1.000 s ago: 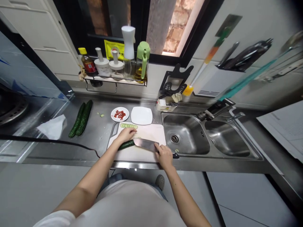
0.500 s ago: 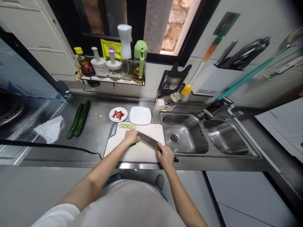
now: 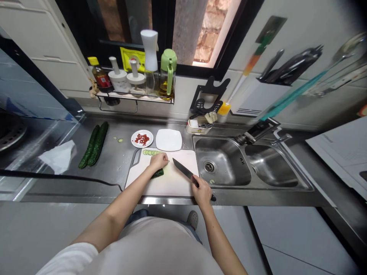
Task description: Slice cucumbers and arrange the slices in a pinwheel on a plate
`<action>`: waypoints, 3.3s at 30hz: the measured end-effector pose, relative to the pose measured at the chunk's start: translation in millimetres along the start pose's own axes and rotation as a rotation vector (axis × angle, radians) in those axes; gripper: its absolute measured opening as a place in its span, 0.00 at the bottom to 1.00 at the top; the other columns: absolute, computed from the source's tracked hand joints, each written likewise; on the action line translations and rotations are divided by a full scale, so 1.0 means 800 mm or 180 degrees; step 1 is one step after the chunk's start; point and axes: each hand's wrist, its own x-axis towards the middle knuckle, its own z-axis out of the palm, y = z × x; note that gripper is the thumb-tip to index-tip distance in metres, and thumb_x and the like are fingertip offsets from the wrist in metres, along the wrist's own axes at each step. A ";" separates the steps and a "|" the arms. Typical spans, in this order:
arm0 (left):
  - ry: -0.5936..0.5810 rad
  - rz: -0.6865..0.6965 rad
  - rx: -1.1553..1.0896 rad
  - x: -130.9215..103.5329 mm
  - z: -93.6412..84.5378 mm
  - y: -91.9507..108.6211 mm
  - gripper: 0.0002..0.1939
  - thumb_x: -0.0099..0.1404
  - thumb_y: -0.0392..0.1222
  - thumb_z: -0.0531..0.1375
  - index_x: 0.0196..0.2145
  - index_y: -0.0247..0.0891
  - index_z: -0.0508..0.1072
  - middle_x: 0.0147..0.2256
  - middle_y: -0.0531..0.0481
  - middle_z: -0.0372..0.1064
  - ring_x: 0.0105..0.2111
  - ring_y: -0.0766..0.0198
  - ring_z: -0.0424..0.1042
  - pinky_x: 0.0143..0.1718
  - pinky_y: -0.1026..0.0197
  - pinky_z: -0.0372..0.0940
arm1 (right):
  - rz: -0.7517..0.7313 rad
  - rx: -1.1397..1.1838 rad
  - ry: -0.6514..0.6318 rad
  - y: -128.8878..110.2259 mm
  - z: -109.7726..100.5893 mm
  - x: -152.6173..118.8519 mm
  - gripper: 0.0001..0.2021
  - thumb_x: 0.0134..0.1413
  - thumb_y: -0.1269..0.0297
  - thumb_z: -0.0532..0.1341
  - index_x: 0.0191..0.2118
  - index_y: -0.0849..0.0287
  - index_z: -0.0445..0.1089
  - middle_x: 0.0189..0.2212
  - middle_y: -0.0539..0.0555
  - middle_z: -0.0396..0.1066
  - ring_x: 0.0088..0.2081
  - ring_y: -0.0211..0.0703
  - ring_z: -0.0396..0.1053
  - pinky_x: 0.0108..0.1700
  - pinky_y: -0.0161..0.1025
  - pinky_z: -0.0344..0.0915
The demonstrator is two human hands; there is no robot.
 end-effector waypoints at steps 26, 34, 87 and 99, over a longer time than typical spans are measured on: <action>0.0663 0.0276 0.0123 0.046 0.001 -0.038 0.06 0.62 0.38 0.58 0.35 0.38 0.76 0.38 0.46 0.73 0.41 0.58 0.69 0.45 0.58 0.61 | 0.0089 0.0243 -0.0009 -0.011 0.005 -0.005 0.18 0.58 0.61 0.54 0.48 0.56 0.76 0.39 0.56 0.77 0.39 0.45 0.72 0.42 0.38 0.64; 0.0739 0.0179 -0.0018 0.034 -0.002 -0.037 0.10 0.63 0.41 0.58 0.38 0.40 0.78 0.40 0.45 0.74 0.44 0.56 0.69 0.48 0.57 0.61 | 0.0150 0.0386 0.0003 -0.012 0.007 -0.003 0.18 0.57 0.60 0.54 0.47 0.56 0.77 0.39 0.56 0.77 0.39 0.45 0.72 0.42 0.38 0.64; 0.2112 -0.1722 -0.0182 -0.107 -0.036 -0.165 0.21 0.54 0.45 0.64 0.46 0.43 0.70 0.42 0.46 0.68 0.44 0.54 0.70 0.45 0.56 0.64 | 0.0965 -0.0401 -0.1433 -0.065 -0.001 0.028 0.13 0.66 0.60 0.50 0.47 0.59 0.66 0.34 0.56 0.73 0.34 0.42 0.67 0.32 0.35 0.48; 0.1987 -0.2086 -0.0119 -0.081 -0.042 -0.177 0.22 0.57 0.51 0.63 0.48 0.44 0.69 0.45 0.44 0.68 0.48 0.51 0.69 0.48 0.52 0.62 | 0.0919 -0.0389 -0.1472 -0.067 -0.003 0.029 0.11 0.66 0.60 0.50 0.45 0.58 0.66 0.34 0.55 0.73 0.33 0.41 0.66 0.32 0.34 0.47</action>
